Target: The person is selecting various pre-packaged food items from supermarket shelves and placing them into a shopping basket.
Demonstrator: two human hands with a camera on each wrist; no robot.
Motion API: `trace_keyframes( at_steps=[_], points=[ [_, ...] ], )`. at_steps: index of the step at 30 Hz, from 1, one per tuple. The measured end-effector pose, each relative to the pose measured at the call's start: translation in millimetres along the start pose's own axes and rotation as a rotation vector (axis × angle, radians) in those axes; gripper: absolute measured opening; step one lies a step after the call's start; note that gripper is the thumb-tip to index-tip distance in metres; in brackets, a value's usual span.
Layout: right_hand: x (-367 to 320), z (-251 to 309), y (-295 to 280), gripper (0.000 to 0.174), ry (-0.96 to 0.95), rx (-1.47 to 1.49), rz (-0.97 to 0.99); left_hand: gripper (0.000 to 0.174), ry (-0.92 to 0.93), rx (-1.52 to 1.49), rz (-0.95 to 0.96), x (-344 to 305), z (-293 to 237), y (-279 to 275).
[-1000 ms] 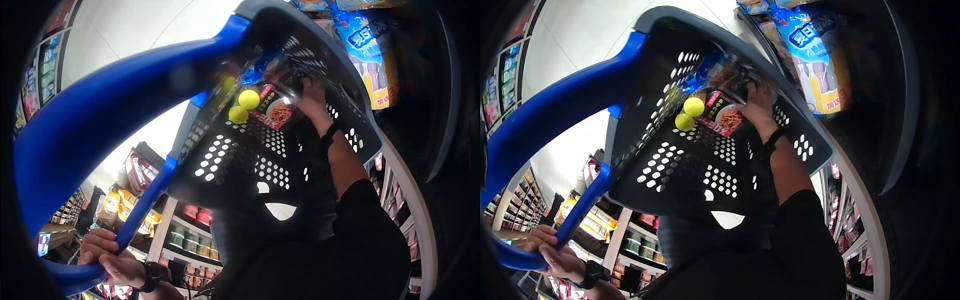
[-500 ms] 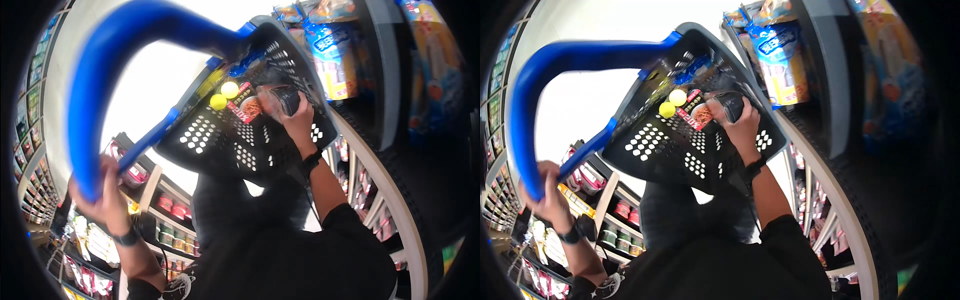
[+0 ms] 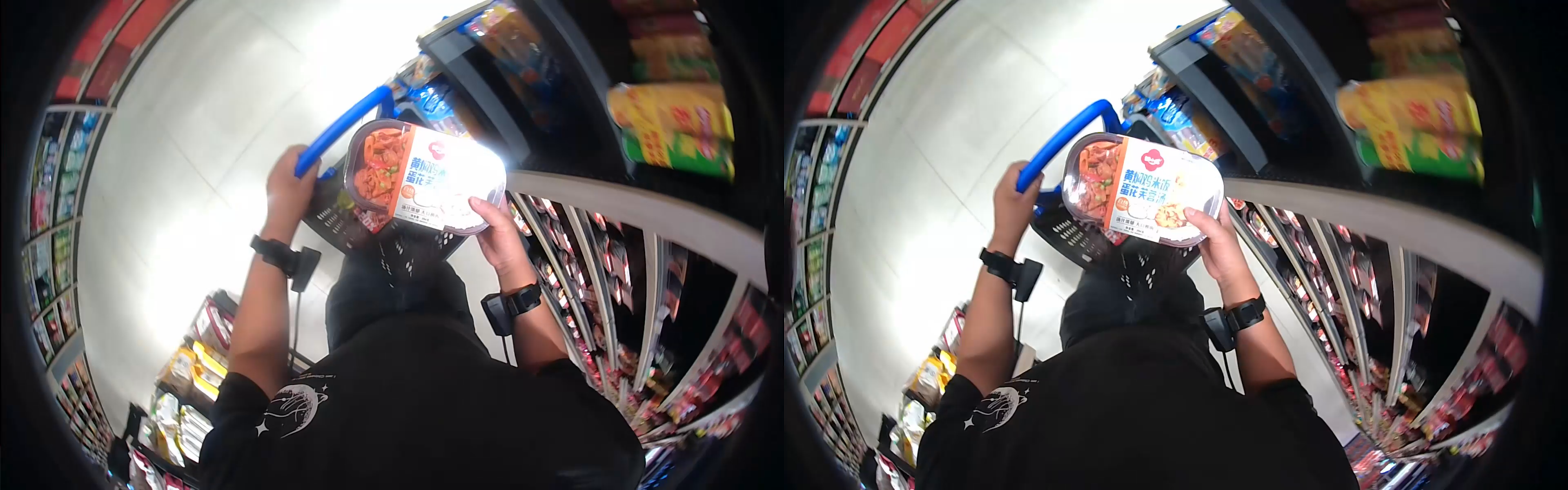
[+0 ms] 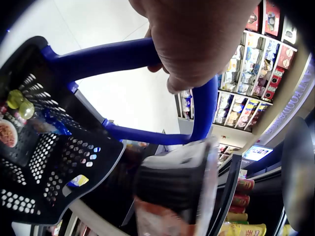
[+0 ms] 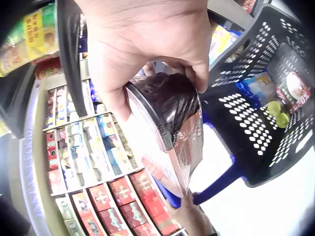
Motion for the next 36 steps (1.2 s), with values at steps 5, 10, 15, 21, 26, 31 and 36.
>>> trace_keyframes(
  at_steps=[5,10,15,21,26,31,36],
  points=[
    [-56.3,64.7,42.8,0.072,-0.196,0.003,0.075,0.024,-0.038,-0.019,0.043,-21.3,-10.3,-1.3],
    [-114.1,91.2,57.4,0.072,-0.37,-0.01,0.098,0.035,-0.004,0.181,0.029,-43.9,-33.6,-21.1],
    [-175.9,86.3,21.2,0.071,-0.462,0.016,0.048,0.049,0.293,0.277,-0.112,-99.7,-139.3,-3.7],
    [-272.6,17.6,-23.2,0.077,-0.461,0.129,0.007,0.063,0.12,-1.149,0.815,-195.1,-187.1,160.3],
    [-358.8,-40.9,-101.9,0.071,-0.375,0.26,-0.028,0.059,-0.08,-0.895,1.0,-276.9,-223.8,258.3],
    [-429.7,-82.1,-115.3,0.063,-0.44,0.352,-0.062,0.059,-0.1,-0.748,1.102,-324.9,-235.2,294.4],
    [-490.1,-122.1,-141.2,0.066,-0.476,0.403,-0.132,0.059,-0.082,-0.635,1.173,-364.9,-256.7,333.4]
  ],
)
Point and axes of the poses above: each hand's wrist, its own x-axis towards the middle knuckle, its own y-axis out of the palm, z = x × y, the point moved 10 cm from there along x, towards the middle knuckle, and after that the axes turned 14 degrees about z, right-handed, at the moved point
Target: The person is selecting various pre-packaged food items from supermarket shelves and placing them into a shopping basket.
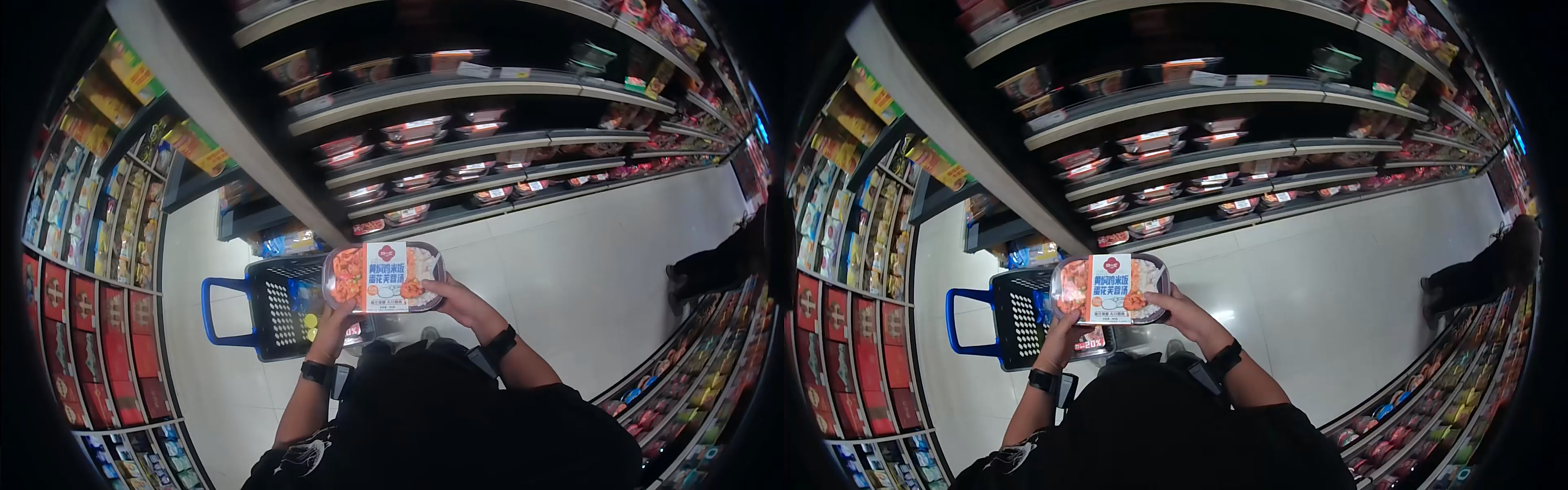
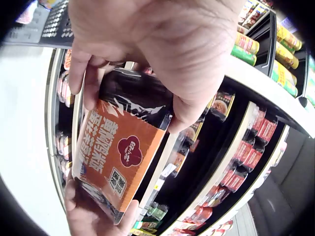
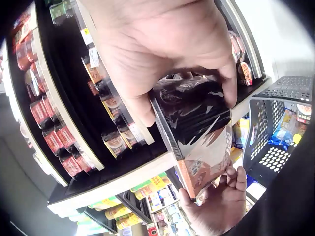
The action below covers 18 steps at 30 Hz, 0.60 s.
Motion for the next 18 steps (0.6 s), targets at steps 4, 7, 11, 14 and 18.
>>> trace_keyframes(
  at_steps=[4,7,11,14,18],
  points=[
    [-40.1,2.0,-24.8,0.071,-0.031,0.007,-0.057,0.06,-0.039,0.056,0.05,17.4,12.9,28.9],
    [-63.5,8.5,-36.2,0.073,-0.078,0.018,-0.106,0.052,-0.075,0.16,0.112,26.4,3.8,62.8],
    [-85.4,9.0,-41.6,0.072,-0.158,0.056,-0.139,0.049,-0.083,0.198,0.169,38.5,4.9,80.2],
    [-84.1,19.0,-37.2,0.07,-0.241,0.093,-0.141,0.053,-0.055,0.174,0.195,55.6,-1.7,82.6],
    [-93.2,30.8,-26.9,0.068,-0.303,0.077,-0.151,0.053,-0.059,0.09,0.296,66.9,-0.8,88.3]
  ],
)
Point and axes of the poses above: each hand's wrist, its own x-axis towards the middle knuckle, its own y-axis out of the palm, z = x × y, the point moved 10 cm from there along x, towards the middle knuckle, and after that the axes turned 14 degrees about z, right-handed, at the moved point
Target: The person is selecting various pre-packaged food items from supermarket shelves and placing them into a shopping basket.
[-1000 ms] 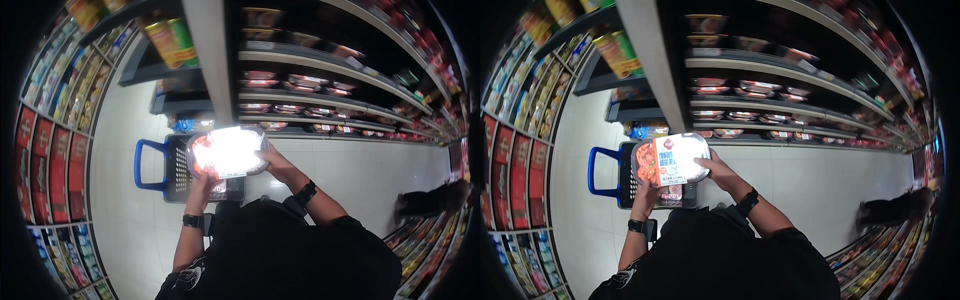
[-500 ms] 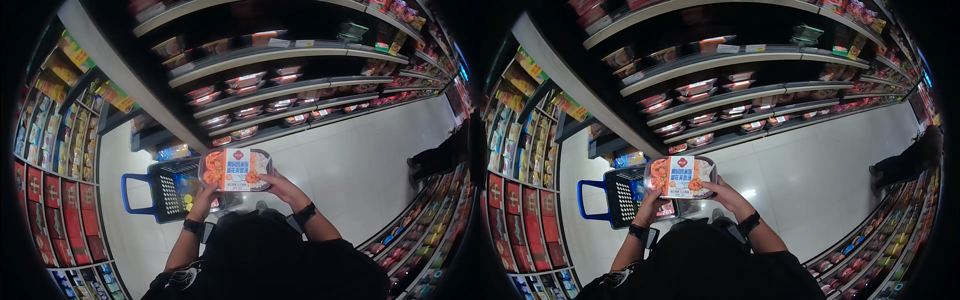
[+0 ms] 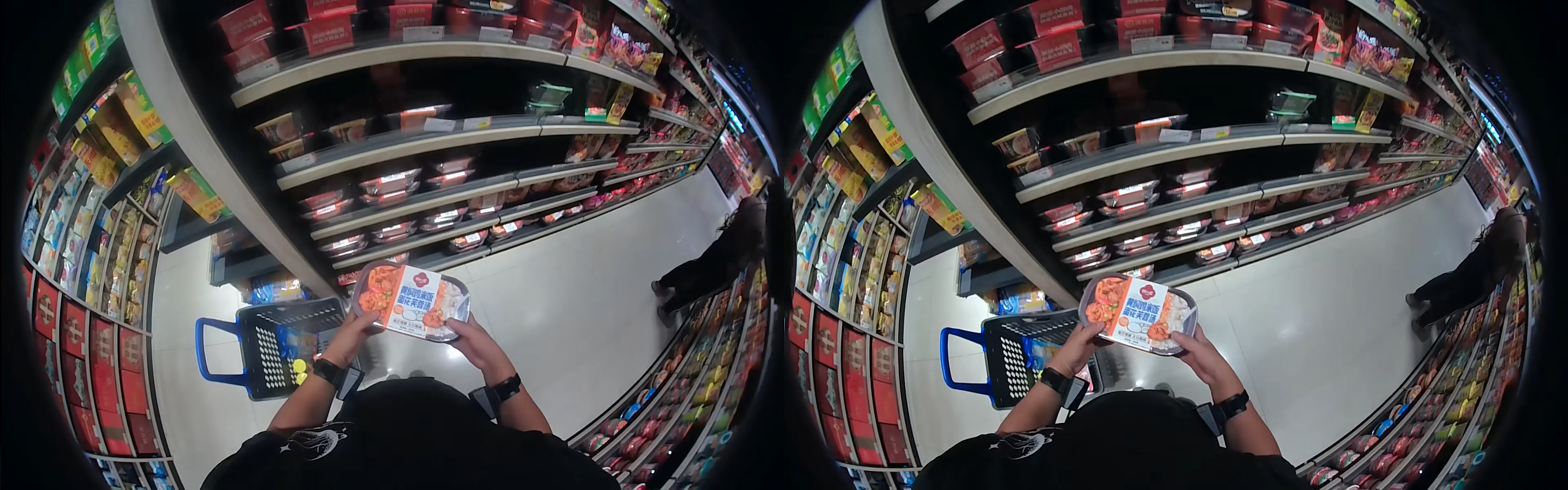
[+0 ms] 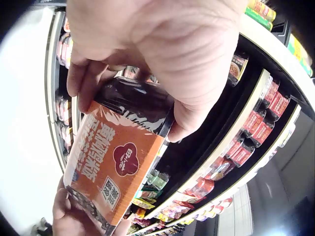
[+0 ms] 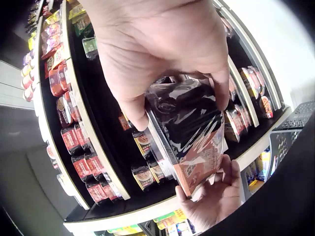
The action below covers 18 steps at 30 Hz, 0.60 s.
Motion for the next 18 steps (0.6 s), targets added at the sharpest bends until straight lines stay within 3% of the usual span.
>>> trace_keyframes(
  at_steps=[8,9,13,18],
  points=[
    [-20.1,23.0,8.8,0.076,-0.048,-0.209,-0.126,0.059,-0.165,0.092,0.199,21.7,10.6,1.9],
    [-24.2,20.3,1.8,0.074,-0.016,-0.247,-0.189,0.07,-0.138,0.101,0.26,25.5,8.6,6.7],
    [-27.3,14.5,1.2,0.07,-0.01,-0.239,-0.221,0.081,-0.028,0.055,0.362,23.9,-2.9,25.5],
    [-5.9,14.1,-15.2,0.069,-0.015,-0.184,-0.221,0.082,-0.014,0.182,0.34,40.6,-6.4,12.7]
  ],
)
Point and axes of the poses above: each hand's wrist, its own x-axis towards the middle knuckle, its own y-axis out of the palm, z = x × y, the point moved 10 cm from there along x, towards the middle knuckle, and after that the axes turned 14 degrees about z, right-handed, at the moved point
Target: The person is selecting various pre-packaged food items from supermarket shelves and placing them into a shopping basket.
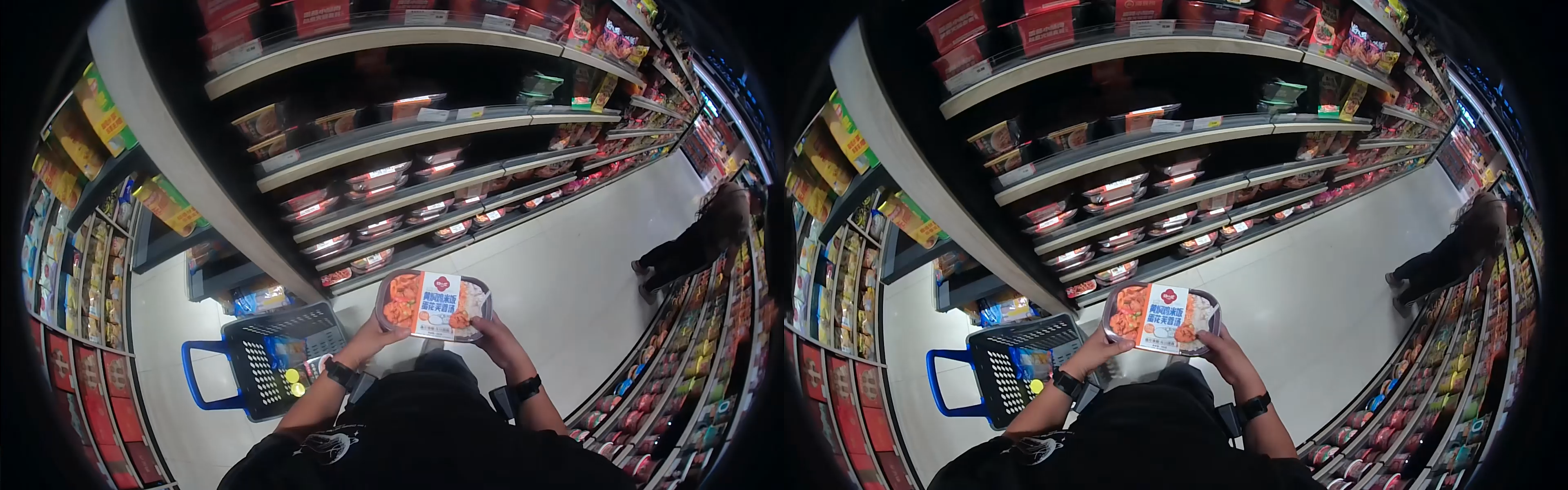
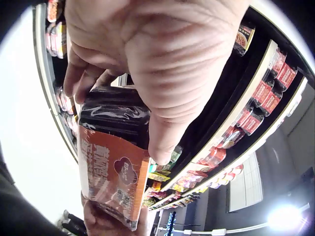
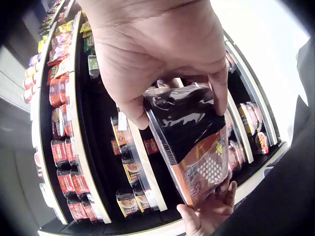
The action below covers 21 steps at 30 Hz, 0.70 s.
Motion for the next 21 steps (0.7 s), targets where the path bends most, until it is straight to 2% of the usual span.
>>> trace_keyframes(
  at_steps=[5,8,9,12,14,15,16,18,21],
  points=[
    [63.0,29.5,-20.9,0.071,-0.027,-0.069,0.08,0.086,0.031,0.086,-0.116,26.0,-22.9,-35.0],
    [110.3,68.2,-34.7,0.073,-0.136,0.061,0.169,0.088,0.104,0.344,-0.184,53.4,-68.0,-49.7],
    [119.9,88.1,-34.8,0.074,-0.147,0.079,0.187,0.086,0.134,0.578,-0.188,66.4,-86.3,-52.8],
    [147.0,129.3,-74.1,0.07,-0.238,0.194,0.19,0.069,0.218,0.647,-0.232,117.1,-125.4,-78.6],
    [157.8,156.6,-101.5,0.071,-0.3,0.309,0.202,0.054,0.232,0.507,-0.298,160.3,-161.7,-85.8],
    [160.8,170.6,-112.9,0.071,-0.328,0.365,0.207,0.041,0.219,0.831,-0.435,179.5,-181.3,-95.4],
    [163.3,181.3,-126.9,0.071,-0.339,0.382,0.208,0.039,0.223,1.044,-0.473,198.7,-209.2,-85.2],
    [169.1,202.5,-156.1,0.072,-0.377,0.419,0.212,0.042,0.333,1.409,-0.505,241.9,-241.4,-76.3],
    [177.7,218.5,-198.4,0.072,-0.386,0.428,0.15,0.056,0.326,1.663,-0.501,299.8,-268.6,-64.5]
  ],
)
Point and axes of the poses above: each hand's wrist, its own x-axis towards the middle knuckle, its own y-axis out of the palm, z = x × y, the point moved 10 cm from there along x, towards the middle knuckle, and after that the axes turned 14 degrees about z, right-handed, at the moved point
